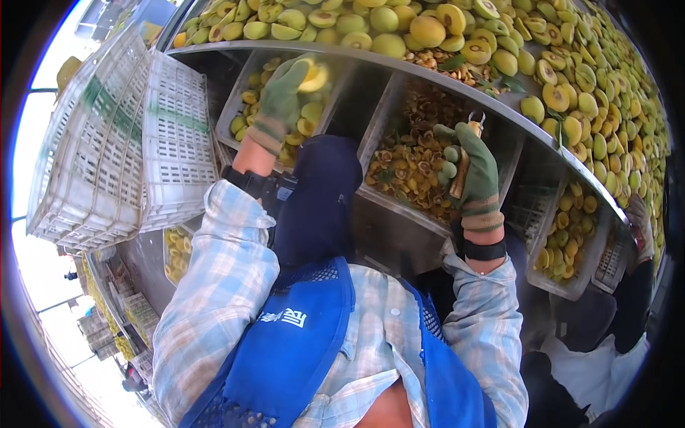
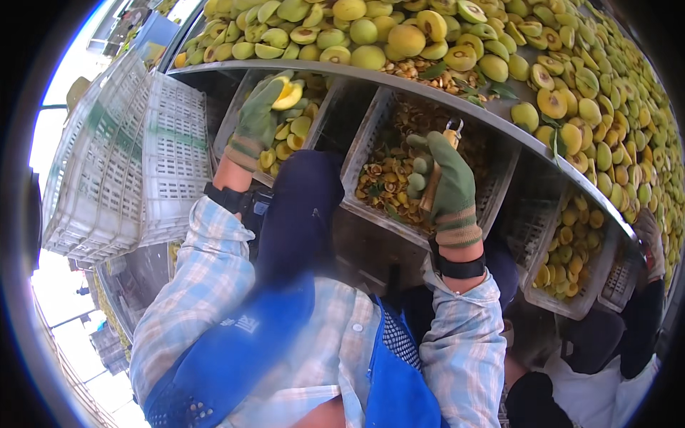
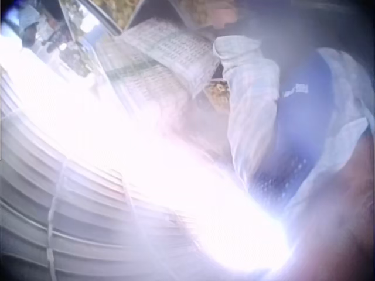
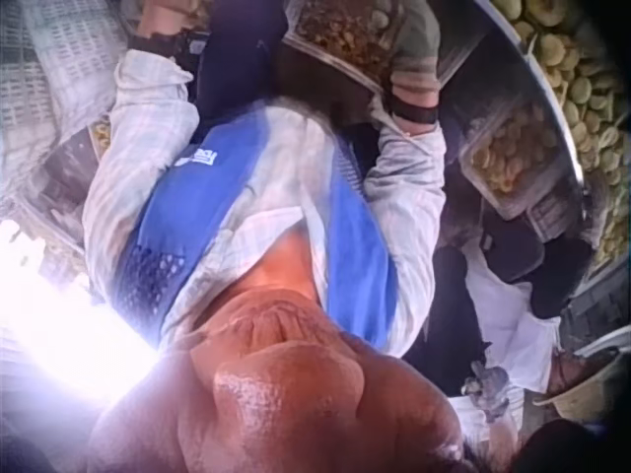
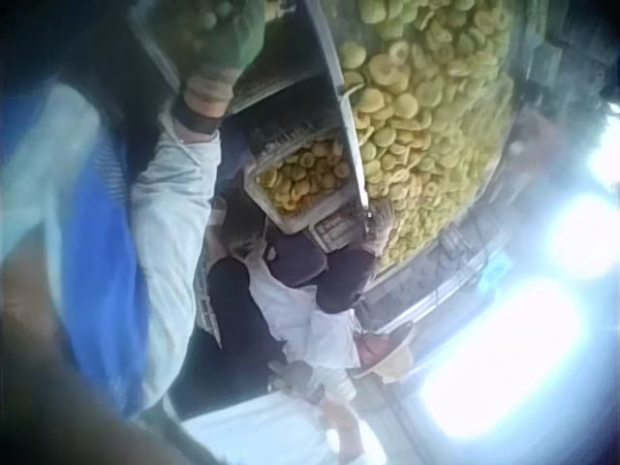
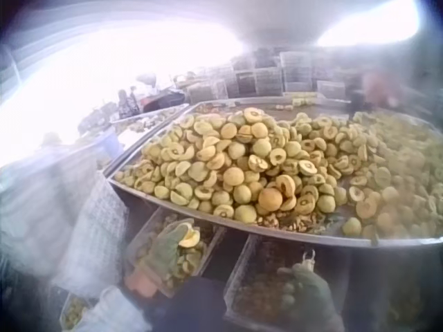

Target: Pitting peaches or similar stone fruit at a processing table using a manual pitting tool.

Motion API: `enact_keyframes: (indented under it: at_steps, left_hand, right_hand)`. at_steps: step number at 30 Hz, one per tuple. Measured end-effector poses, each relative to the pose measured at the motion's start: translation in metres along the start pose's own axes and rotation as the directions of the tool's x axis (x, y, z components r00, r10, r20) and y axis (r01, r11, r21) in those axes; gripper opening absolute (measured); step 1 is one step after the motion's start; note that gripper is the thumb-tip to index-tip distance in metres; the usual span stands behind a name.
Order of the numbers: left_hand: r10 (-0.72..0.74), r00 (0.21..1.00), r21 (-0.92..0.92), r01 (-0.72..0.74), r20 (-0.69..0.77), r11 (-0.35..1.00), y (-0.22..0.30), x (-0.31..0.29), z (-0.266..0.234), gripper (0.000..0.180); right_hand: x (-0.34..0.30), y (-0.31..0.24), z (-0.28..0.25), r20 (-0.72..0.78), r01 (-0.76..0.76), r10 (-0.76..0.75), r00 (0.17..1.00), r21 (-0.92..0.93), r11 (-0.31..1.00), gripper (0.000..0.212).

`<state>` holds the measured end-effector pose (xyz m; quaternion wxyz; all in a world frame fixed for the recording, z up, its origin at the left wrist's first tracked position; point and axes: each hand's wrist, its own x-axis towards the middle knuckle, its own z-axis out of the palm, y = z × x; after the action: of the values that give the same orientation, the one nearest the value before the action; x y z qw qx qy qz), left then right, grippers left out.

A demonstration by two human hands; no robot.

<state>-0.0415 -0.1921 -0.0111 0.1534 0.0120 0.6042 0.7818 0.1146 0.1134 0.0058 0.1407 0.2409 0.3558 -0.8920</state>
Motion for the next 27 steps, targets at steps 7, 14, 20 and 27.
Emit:
enact_keyframes:
  at_steps: [7, 14, 20, 27]
  left_hand:
    - [-0.045, 0.856, 0.411, 0.293, -0.515, 0.863, -0.073, -0.021, -0.101, 0.041]
    - [0.204, 0.976, 0.993, 0.095, -0.078, -0.075, -0.100, -0.031, -0.090, 0.031]
    - [0.310, 0.949, 0.994, 0.079, -0.054, -0.069, -0.028, -0.006, -0.036, 0.028]
    - [0.479, 0.739, 0.793, -0.594, 0.475, 0.131, 0.024, 0.084, 0.131, 0.054]
  right_hand:
    - [0.007, 0.010, 0.006, -0.020, -0.035, 0.033, 0.999, -0.091, 0.995, 0.049]
    - [0.018, 0.014, 0.008, -0.052, 0.005, -0.013, 0.999, -0.144, 0.990, 0.049]
    - [0.009, 0.004, 0.010, -0.065, 0.011, -0.013, 0.998, -0.034, 0.999, 0.047]
    - [0.003, -0.004, 0.016, -0.019, 0.027, -0.025, 0.999, 0.063, 0.998, 0.042]
